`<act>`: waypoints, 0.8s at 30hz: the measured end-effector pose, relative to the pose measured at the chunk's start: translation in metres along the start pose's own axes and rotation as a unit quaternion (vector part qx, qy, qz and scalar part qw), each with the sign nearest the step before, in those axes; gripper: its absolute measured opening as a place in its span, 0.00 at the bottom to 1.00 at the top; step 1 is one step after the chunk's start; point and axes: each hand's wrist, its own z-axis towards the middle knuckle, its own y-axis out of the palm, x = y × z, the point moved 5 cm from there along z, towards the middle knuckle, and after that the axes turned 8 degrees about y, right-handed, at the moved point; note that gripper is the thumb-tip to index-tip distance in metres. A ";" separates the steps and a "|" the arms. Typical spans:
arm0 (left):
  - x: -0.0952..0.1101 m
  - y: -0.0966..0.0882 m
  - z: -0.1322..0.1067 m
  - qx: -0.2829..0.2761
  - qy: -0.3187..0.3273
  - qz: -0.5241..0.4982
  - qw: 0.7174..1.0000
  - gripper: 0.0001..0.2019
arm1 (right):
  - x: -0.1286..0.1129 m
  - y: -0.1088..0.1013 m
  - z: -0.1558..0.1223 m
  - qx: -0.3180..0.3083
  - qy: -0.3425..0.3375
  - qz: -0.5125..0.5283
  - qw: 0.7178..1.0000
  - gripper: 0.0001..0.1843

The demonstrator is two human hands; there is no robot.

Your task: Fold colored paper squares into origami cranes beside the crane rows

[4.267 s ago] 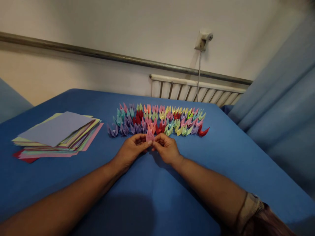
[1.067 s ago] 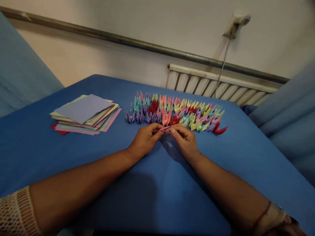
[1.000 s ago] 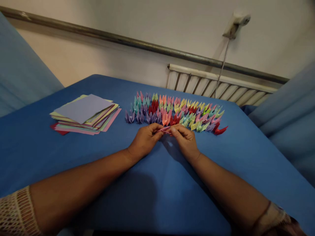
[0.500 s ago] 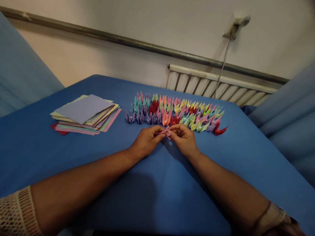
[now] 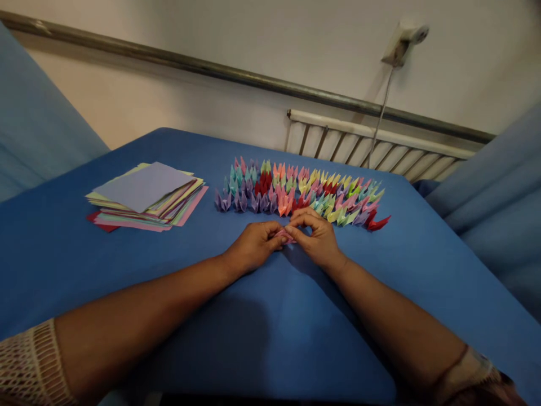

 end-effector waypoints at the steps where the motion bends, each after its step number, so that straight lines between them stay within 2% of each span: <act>1: -0.002 0.001 0.000 0.004 -0.018 -0.029 0.999 0.07 | 0.002 0.000 0.000 0.001 0.009 0.013 1.000 0.05; 6: -0.008 0.000 0.001 0.059 -0.106 -0.187 0.975 0.07 | 0.020 -0.003 -0.003 0.044 0.133 0.087 0.986 0.13; 8: -0.008 -0.003 0.001 0.085 -0.121 -0.219 0.964 0.08 | 0.023 -0.001 -0.005 0.043 0.150 0.105 0.982 0.13; 14: -0.006 -0.007 0.001 0.121 -0.128 -0.252 0.952 0.07 | 0.027 0.013 -0.008 0.006 0.149 0.177 0.973 0.09; 24: -0.009 -0.006 0.001 0.102 -0.143 -0.286 0.942 0.10 | 0.023 0.006 -0.008 0.042 0.095 0.111 0.988 0.08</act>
